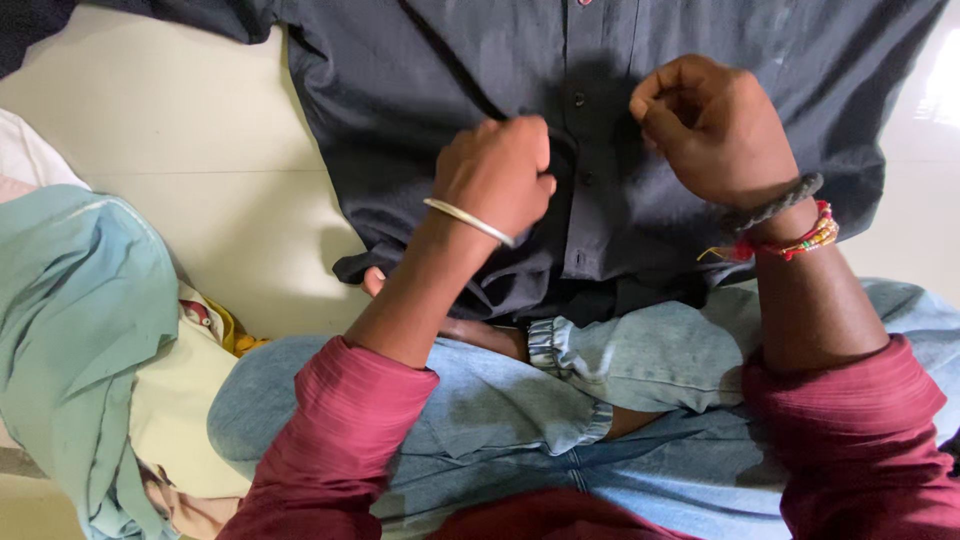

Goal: The person buttons a shirt by hand while it lies flat on the floor, working down the front row of buttons and smoothing the fabric.

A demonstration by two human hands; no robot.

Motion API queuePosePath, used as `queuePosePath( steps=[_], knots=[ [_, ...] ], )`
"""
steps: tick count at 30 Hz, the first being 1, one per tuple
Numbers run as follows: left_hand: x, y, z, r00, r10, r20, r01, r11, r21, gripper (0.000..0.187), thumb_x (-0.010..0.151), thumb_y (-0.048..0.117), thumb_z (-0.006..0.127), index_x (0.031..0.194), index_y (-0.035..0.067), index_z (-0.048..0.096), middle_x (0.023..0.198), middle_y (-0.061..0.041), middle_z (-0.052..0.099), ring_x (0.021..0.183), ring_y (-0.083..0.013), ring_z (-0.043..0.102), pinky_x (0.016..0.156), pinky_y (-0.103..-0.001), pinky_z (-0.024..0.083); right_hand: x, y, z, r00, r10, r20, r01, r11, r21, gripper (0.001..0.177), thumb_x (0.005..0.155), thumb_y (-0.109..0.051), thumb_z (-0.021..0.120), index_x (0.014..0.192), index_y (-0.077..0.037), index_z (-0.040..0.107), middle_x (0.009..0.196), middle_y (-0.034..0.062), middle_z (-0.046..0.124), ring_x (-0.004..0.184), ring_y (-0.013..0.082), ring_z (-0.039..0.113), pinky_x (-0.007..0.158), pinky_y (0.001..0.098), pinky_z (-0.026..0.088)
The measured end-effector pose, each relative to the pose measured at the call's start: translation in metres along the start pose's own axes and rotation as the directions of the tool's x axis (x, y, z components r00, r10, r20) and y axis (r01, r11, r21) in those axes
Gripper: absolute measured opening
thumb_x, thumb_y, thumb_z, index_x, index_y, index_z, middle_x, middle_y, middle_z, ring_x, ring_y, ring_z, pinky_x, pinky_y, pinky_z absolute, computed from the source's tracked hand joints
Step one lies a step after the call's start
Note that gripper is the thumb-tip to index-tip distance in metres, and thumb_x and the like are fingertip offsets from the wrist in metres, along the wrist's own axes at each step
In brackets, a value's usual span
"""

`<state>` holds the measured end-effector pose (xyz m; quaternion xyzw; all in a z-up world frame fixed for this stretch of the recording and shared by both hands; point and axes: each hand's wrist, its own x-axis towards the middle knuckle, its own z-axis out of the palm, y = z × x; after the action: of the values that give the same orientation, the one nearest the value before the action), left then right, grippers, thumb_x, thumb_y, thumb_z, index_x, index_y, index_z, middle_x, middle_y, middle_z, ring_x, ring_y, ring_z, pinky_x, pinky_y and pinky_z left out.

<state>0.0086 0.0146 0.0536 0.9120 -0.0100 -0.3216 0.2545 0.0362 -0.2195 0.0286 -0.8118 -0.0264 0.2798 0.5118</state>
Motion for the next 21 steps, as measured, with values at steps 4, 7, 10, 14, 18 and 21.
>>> queuePosePath(
  steps=[4,7,10,14,18,21],
  knots=[
    [-0.005,0.011,0.023,0.915,-0.092,0.393,-0.003,0.972,0.235,0.030,0.077,0.017,0.082,0.105,0.009,0.077,0.113,-0.020,0.072,0.105,-0.0403,0.070,0.087,-0.048,0.058,-0.004,-0.007,0.002,0.993,-0.101,0.058,0.111,0.973,-0.200,0.018,0.103,-0.017,0.073,0.109,0.000,0.069,0.083,0.0081,0.070,0.073,0.0151,0.066,0.066,0.0292,0.051],
    [0.000,0.008,0.060,0.710,-0.181,0.681,-0.056,0.949,0.310,0.045,0.072,0.028,0.091,0.109,0.005,0.077,0.118,-0.017,0.072,0.109,-0.0358,0.071,0.089,-0.048,0.059,-0.008,-0.006,0.006,0.987,-0.056,0.152,0.107,0.930,-0.352,0.022,0.101,-0.023,0.074,0.109,-0.003,0.073,0.079,0.0118,0.069,0.068,0.0231,0.066,0.063,0.0354,0.051],
    [0.001,0.000,0.073,0.544,-0.152,0.826,-0.103,0.964,0.245,0.047,0.068,0.027,0.092,0.104,0.001,0.078,0.111,-0.016,0.079,0.100,-0.0316,0.078,0.086,-0.045,0.061,-0.003,-0.009,0.006,0.976,-0.109,0.189,0.178,0.899,-0.401,0.024,0.099,-0.027,0.073,0.108,-0.005,0.073,0.083,0.0131,0.072,0.073,0.0258,0.072,0.064,0.0375,0.054],
    [-0.003,0.004,0.050,0.647,-0.073,0.759,-0.168,0.957,0.235,0.043,0.069,0.026,0.091,0.100,0.001,0.077,0.103,-0.019,0.076,0.097,-0.0349,0.075,0.084,-0.046,0.060,-0.007,-0.019,0.005,0.973,-0.140,0.184,0.198,0.915,-0.352,0.025,0.097,-0.026,0.071,0.109,-0.004,0.071,0.086,0.0122,0.075,0.076,0.0267,0.075,0.066,0.0382,0.056],
    [0.006,-0.004,0.014,0.981,0.098,0.165,-0.124,0.981,0.151,0.020,0.094,0.011,0.065,0.110,0.009,0.077,0.115,-0.017,0.072,0.108,-0.0379,0.070,0.093,-0.049,0.057,-0.014,-0.018,0.012,0.962,-0.182,0.203,0.245,0.903,-0.352,0.024,0.098,-0.024,0.071,0.112,-0.004,0.072,0.098,0.0166,0.075,0.087,0.0320,0.073,0.071,0.0410,0.056],
    [0.005,-0.005,0.011,0.955,0.267,-0.132,-0.232,0.945,0.230,0.052,0.085,0.006,0.069,0.136,0.015,0.062,0.149,-0.011,0.051,0.138,-0.0368,0.049,0.112,-0.059,0.042,-0.023,-0.020,0.034,0.858,-0.478,0.187,0.502,0.707,-0.499,0.032,0.089,-0.024,0.075,0.113,-0.003,0.070,0.111,0.0176,0.072,0.103,0.0373,0.068,0.088,0.0449,0.056]
  ],
)
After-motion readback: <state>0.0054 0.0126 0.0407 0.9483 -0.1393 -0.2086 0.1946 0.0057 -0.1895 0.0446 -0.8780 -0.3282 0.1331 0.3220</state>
